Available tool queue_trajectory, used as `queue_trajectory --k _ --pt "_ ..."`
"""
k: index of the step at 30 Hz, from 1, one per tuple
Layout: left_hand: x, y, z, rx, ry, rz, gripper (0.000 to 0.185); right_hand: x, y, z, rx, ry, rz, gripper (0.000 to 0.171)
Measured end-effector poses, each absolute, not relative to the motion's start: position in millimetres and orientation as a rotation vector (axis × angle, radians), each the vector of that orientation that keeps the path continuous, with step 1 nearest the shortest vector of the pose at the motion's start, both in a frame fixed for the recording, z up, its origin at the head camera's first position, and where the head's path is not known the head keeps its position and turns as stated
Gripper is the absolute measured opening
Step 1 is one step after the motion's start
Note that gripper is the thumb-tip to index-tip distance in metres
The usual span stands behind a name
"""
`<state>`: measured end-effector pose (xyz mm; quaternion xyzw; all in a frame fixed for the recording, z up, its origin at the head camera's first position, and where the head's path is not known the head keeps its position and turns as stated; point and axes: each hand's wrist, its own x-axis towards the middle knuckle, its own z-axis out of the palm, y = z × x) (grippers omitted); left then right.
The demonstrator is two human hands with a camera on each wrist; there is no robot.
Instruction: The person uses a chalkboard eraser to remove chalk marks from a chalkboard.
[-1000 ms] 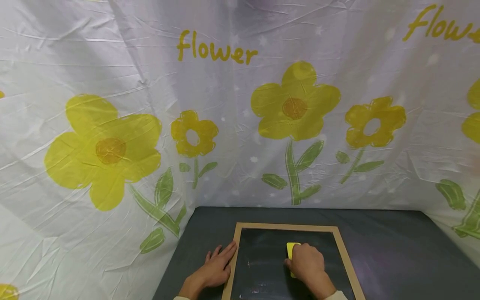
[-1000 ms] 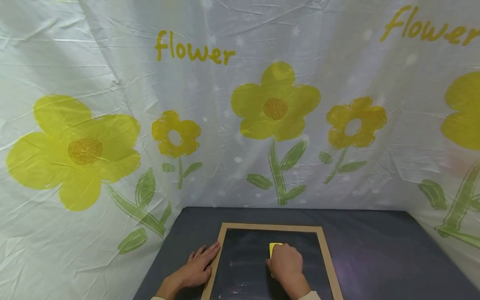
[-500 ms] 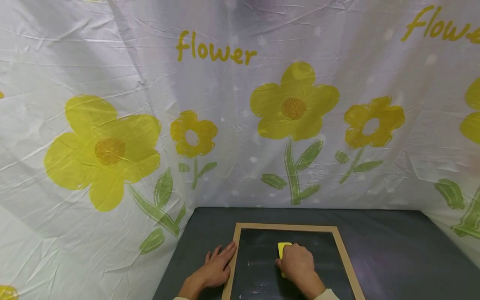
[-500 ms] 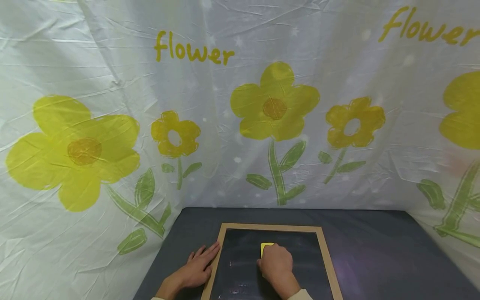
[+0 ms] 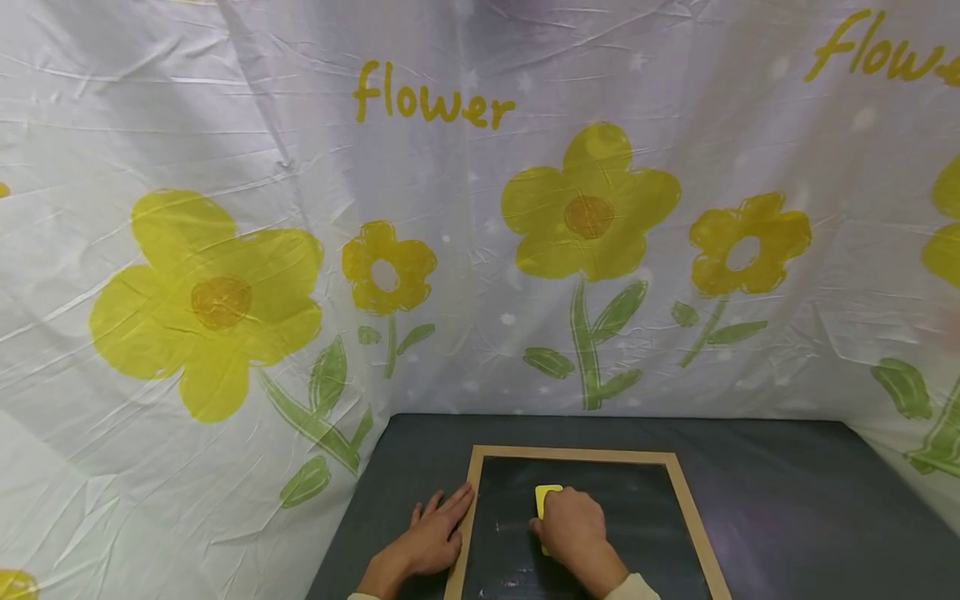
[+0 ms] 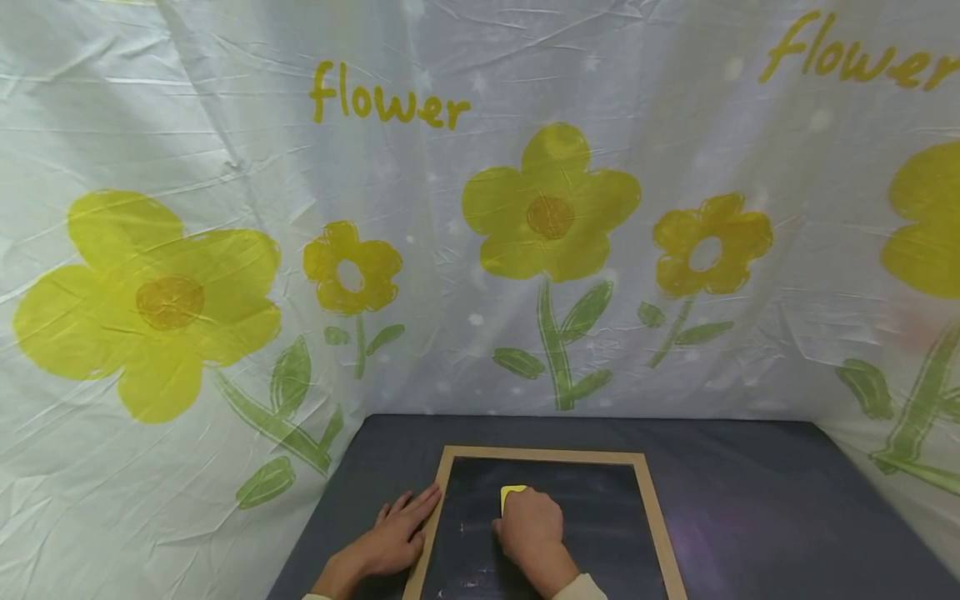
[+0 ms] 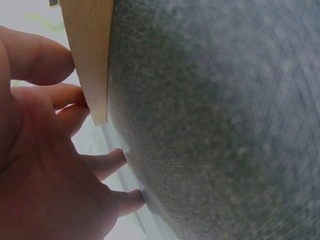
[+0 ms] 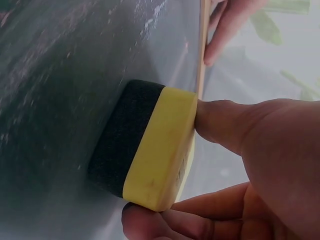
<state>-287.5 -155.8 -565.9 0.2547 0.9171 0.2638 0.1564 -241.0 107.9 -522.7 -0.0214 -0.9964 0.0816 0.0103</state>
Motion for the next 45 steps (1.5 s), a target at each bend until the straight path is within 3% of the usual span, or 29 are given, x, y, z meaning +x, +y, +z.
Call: queue_trajectory --k 19,45 --pt "-289 -154 -566 0.696 2.63 0.747 0.067 -242 71 -521 -0.034 -3.134 0.274 0.049" --pt "-289 -152 -565 0.68 2.645 0.707 0.069 -244 76 -520 -0.063 -3.127 0.403 0.05"
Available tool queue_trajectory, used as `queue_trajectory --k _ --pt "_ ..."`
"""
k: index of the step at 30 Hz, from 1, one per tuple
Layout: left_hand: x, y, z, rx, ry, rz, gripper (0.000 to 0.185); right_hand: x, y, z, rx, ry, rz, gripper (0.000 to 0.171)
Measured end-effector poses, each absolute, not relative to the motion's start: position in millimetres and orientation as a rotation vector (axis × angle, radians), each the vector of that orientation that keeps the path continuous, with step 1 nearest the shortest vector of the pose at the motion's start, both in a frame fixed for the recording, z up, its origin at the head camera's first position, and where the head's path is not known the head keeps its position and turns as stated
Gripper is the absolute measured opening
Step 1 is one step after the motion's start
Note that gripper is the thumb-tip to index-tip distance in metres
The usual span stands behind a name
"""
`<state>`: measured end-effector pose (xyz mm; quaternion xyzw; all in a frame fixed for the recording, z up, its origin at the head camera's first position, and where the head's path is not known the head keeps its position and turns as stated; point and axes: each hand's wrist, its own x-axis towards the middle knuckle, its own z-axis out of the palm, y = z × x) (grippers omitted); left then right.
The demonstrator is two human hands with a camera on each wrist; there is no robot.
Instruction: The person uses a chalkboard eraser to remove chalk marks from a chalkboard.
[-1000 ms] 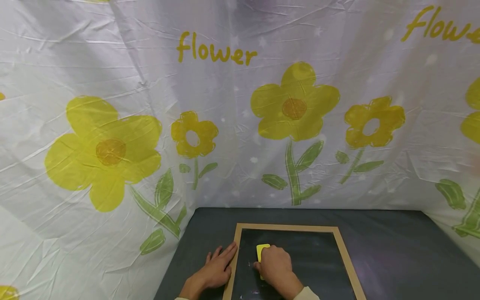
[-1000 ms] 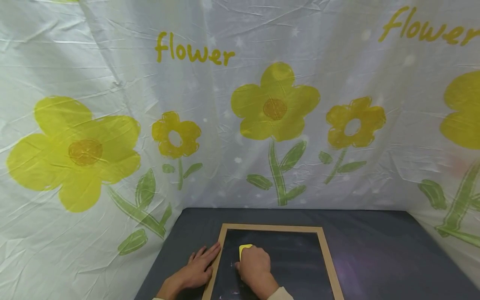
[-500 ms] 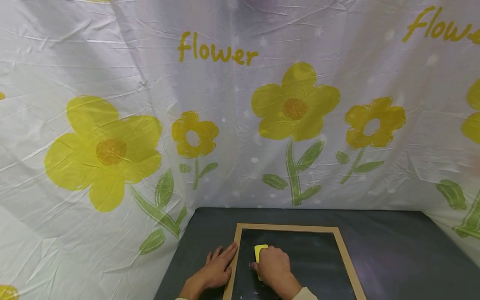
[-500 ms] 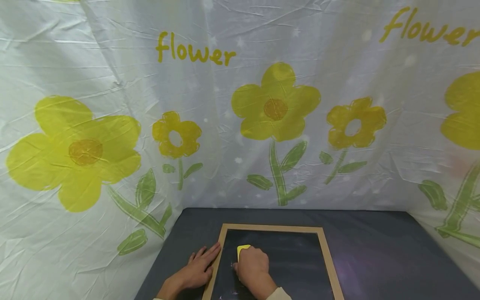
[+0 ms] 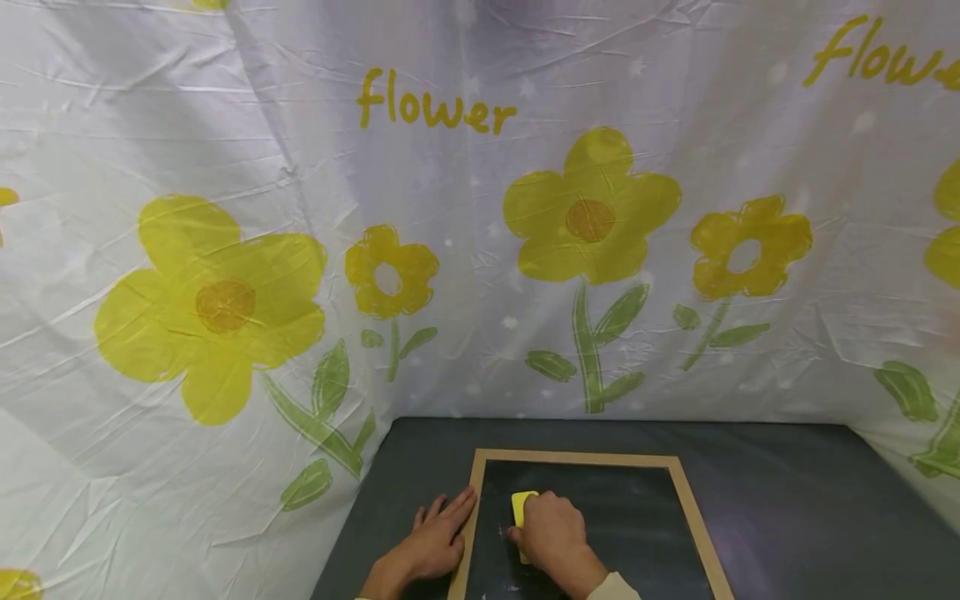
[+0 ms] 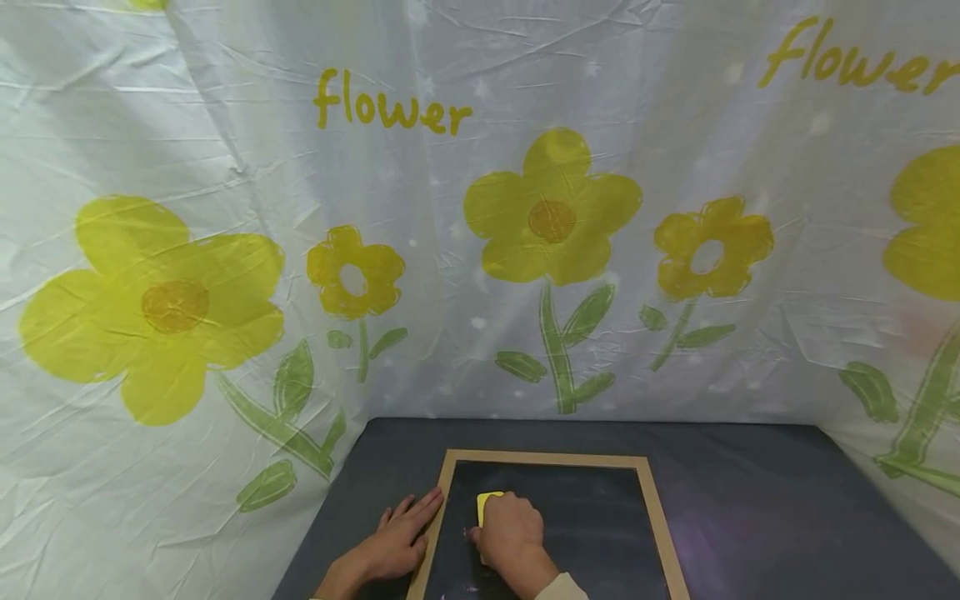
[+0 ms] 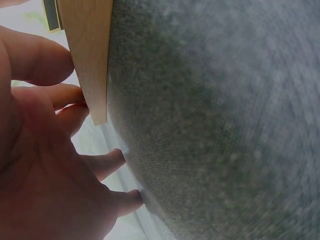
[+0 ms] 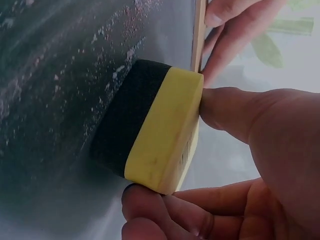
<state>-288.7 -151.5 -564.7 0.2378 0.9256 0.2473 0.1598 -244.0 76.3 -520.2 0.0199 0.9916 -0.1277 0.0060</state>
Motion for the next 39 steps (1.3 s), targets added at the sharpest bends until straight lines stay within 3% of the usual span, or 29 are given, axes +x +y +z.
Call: queue_trajectory --k 39 --pt "-288 -153 -564 0.682 2.611 0.754 0.068 -234 130 -514 0.213 3.005 -0.32 0.051"
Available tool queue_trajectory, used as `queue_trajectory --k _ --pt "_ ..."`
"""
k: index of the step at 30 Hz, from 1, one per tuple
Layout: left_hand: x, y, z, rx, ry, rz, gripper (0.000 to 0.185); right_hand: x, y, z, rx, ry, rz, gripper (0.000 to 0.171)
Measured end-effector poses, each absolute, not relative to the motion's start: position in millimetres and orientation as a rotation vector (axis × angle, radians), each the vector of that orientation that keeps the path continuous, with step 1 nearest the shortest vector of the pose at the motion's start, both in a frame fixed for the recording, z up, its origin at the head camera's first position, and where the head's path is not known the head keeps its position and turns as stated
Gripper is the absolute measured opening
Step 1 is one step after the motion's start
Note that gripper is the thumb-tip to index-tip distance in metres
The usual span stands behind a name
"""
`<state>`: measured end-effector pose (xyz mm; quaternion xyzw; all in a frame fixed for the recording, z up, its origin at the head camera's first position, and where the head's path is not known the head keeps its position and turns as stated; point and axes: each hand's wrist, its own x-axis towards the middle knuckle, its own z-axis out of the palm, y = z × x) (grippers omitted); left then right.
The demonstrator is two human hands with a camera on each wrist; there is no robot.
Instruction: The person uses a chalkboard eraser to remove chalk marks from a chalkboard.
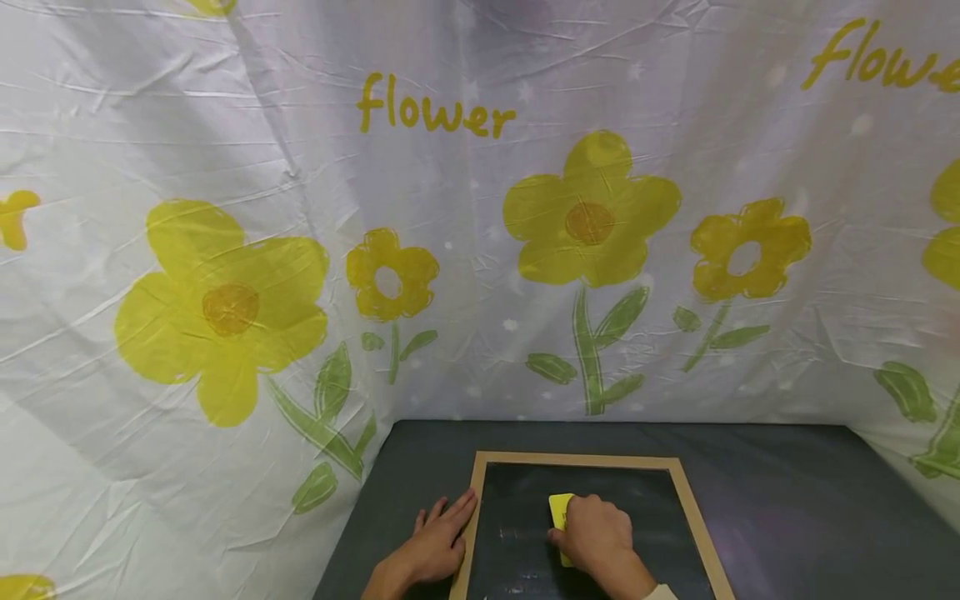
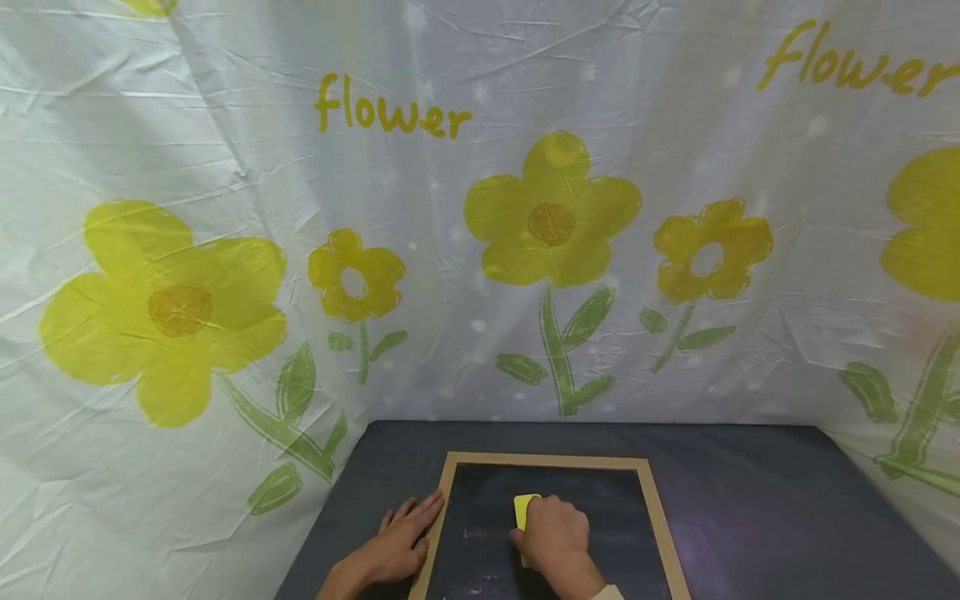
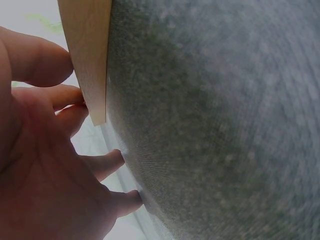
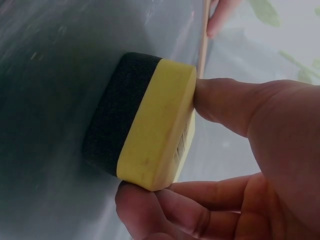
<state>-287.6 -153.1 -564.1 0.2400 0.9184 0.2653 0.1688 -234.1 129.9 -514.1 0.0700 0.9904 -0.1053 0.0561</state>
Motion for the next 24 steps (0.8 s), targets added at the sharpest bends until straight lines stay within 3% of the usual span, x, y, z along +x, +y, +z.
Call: queue_trajectory --k 24 --pt "-288 -154 -565 0.675 2.618 0.738 0.069 -226 181 -511 0.303 2.954 -0.332 0.056"
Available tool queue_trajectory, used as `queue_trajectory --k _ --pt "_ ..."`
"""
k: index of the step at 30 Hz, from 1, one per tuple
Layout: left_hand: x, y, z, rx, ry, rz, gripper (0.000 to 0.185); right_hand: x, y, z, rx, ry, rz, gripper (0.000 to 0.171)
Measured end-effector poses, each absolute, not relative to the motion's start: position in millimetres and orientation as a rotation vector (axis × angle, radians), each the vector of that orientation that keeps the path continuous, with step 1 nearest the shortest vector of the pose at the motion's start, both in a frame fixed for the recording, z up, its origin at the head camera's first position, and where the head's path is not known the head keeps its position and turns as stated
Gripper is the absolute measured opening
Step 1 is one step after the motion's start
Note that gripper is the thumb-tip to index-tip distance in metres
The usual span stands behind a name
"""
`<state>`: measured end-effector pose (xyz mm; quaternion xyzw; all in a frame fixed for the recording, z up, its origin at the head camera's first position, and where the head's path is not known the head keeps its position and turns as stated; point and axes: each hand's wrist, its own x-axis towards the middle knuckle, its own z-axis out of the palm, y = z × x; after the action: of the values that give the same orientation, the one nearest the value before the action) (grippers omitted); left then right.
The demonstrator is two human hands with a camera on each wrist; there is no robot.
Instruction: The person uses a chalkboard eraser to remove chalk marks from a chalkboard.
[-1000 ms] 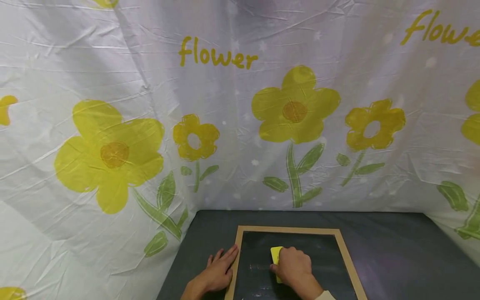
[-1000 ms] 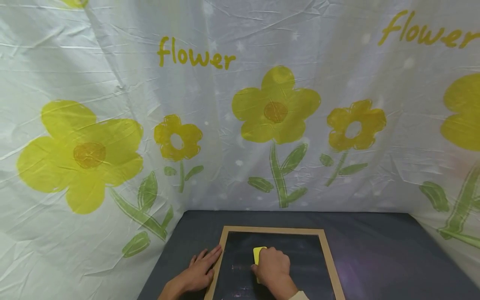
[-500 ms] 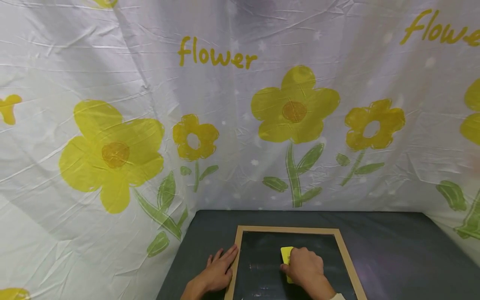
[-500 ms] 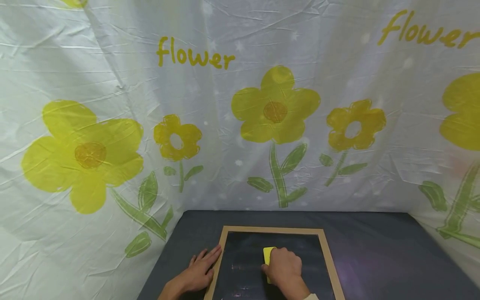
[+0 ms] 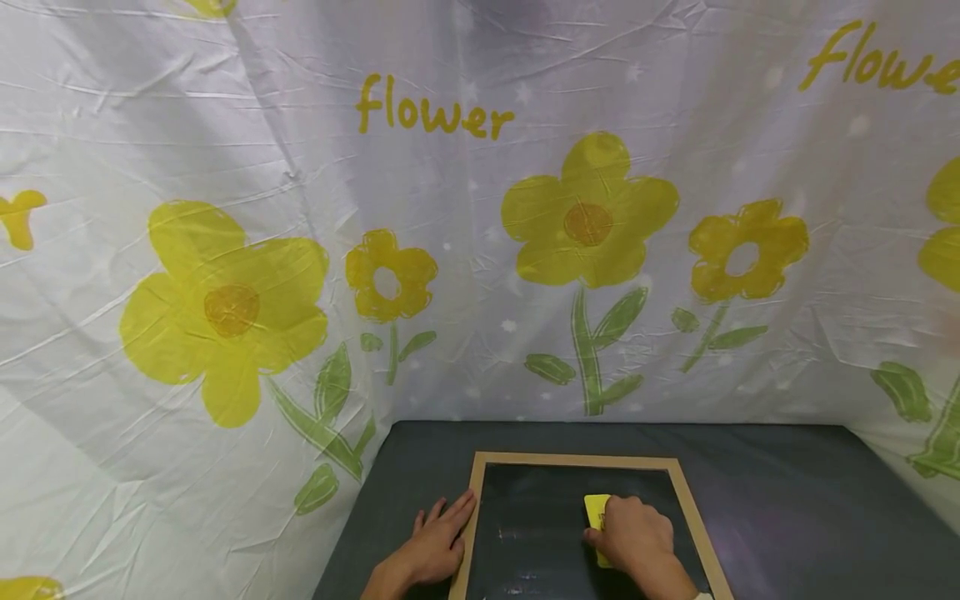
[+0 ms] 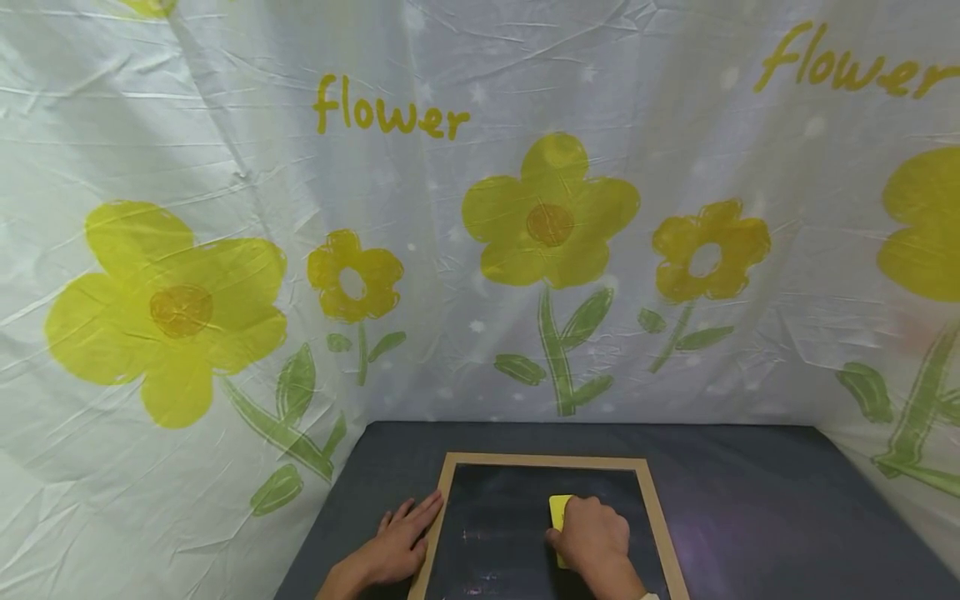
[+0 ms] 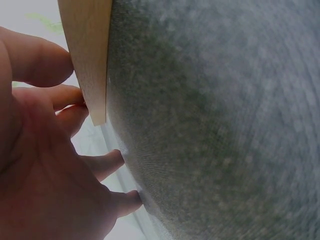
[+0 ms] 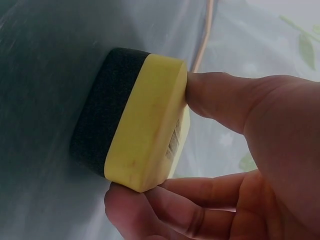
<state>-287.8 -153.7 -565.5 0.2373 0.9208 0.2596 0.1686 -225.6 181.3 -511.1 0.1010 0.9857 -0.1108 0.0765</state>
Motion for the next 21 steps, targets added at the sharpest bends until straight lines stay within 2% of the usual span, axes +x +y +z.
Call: queue_trajectory --k 21 --pt "-287 -153 -568 0.681 2.631 0.742 0.067 -220 237 -511 0.36 2.911 -0.349 0.061"
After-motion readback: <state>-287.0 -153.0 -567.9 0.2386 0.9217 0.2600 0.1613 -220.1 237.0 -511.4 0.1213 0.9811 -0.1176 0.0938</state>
